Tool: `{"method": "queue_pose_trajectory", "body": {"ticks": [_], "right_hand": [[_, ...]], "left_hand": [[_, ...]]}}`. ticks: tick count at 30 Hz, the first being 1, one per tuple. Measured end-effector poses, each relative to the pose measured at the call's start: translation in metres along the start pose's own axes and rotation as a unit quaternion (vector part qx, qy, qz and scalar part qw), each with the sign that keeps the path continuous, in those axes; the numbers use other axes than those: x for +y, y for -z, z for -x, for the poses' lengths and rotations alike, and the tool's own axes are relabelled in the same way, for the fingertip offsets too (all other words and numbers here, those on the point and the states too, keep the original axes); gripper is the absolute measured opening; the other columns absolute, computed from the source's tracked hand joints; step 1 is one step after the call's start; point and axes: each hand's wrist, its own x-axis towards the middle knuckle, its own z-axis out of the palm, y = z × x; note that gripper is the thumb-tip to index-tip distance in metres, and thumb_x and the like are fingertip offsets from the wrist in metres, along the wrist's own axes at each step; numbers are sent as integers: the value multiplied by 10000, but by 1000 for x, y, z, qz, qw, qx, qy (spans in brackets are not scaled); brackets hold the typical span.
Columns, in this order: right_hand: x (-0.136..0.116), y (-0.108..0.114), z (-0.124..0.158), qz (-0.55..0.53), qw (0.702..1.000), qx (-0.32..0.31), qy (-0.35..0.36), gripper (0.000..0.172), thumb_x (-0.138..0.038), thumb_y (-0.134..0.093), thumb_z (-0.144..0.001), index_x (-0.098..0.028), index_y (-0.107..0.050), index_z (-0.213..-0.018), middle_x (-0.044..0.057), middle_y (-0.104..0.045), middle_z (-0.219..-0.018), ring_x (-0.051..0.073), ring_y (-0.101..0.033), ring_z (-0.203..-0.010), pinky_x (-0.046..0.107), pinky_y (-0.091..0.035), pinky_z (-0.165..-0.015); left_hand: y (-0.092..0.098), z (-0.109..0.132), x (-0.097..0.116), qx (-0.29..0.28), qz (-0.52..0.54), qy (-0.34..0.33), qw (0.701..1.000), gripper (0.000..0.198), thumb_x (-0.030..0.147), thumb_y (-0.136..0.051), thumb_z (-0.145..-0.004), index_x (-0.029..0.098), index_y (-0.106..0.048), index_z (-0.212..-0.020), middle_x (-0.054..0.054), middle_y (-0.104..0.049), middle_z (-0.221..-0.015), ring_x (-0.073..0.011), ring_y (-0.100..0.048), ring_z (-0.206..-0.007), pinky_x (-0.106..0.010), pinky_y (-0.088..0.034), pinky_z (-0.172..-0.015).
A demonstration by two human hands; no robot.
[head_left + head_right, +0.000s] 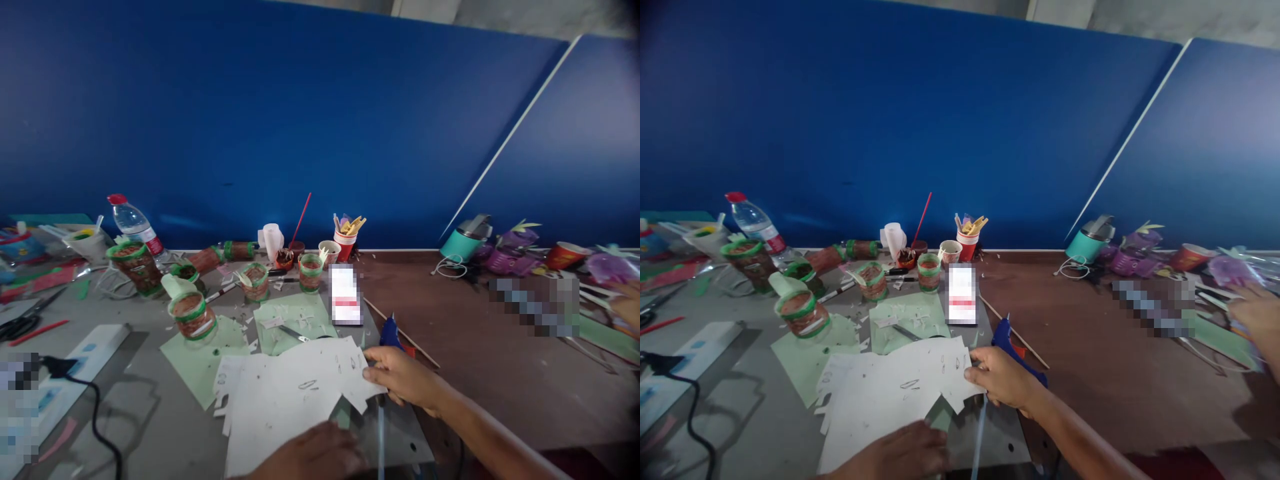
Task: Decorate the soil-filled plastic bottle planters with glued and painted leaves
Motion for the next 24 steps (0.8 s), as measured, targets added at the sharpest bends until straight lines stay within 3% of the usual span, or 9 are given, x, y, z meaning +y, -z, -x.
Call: {"method": "queue_pose_trajectory", "body": {"ticks": [1, 4, 8, 11, 13, 18, 22, 24], "right_hand": [[-1, 0, 1, 21, 1000, -2, -8, 275, -273, -553, -792, -123, -619, -1013, -65, -451, -572, 39, -311, -383, 163, -278, -359], [-4, 0, 4, 100, 995, -7, -21, 220, -265, -520, -803, -133, -619, -948, -82, -388, -522, 46, -300, -367, 172, -240, -358], [-6, -3, 8, 221, 975, -10, -11, 165, -271, -518, -797, -143, -617, -761, -70, -378, -497, 63, -326, -428, 194, -201, -400], [-7, -6, 12, 302, 953, -4, 6, 221, -306, -557, -770, -148, -580, -617, -62, -364, -483, 74, -332, -468, 213, -202, -433], [-11, -9, 15, 344, 939, -8, 12, 237, -329, -574, -757, -152, -599, -601, -44, -431, -485, 87, -382, -481, 223, -214, -450], [-27, -3, 12, 359, 933, 19, 30, 218, -338, -556, -775, -188, -705, -829, 22, -668, -643, 141, -571, -594, 223, -307, -517], [-32, 7, -13, 305, 949, 57, 62, 266, -351, -531, -806, -193, -698, -939, 41, -721, -813, 158, -629, -701, 222, -377, -583], [-32, 7, -28, 304, 946, 68, 86, 256, -328, -531, -810, -193, -696, -952, 47, -719, -886, 167, -633, -755, 231, -397, -627]], "left_hand": [[6, 1, 2, 11, -78, -8, 997, 354, 301, -453, -937, 92, -521, -1214, -119, -687, -1097, -183, -559, -1171, -302, -367, -1068], [16, 6, 3, 13, -222, -16, 975, 320, 268, -521, -910, 200, -527, -1223, -20, -650, -1188, -176, -466, -1269, -354, -318, -1110], [10, 13, -5, 10, -318, 19, 948, 386, 280, -565, -869, 225, -520, -1248, -67, -554, -1311, -292, -419, -1289, -476, -391, -1037], [9, 18, -11, -37, -334, 38, 941, 472, 224, -562, -849, 196, -469, -1310, -107, -508, -1356, -318, -398, -1291, -483, -409, -1006], [13, 21, -11, -55, -331, 32, 941, 501, 195, -563, -830, 169, -460, -1320, -123, -508, -1355, -316, -400, -1284, -464, -416, -1001], [26, 34, -12, -79, -311, 41, 946, 539, 152, -566, -788, 129, -460, -1317, -122, -526, -1345, -279, -382, -1299, -393, -410, -1022], [21, 44, -18, -31, -318, 37, 947, 495, 107, -559, -759, 129, -515, -1251, -126, -556, -1303, -285, -368, -1306, -397, -419, -1013], [19, 44, -19, -43, -325, 32, 944, 493, 122, -556, -772, 126, -510, -1262, -129, -562, -1297, -287, -401, -1282, -391, -440, -992]]}}
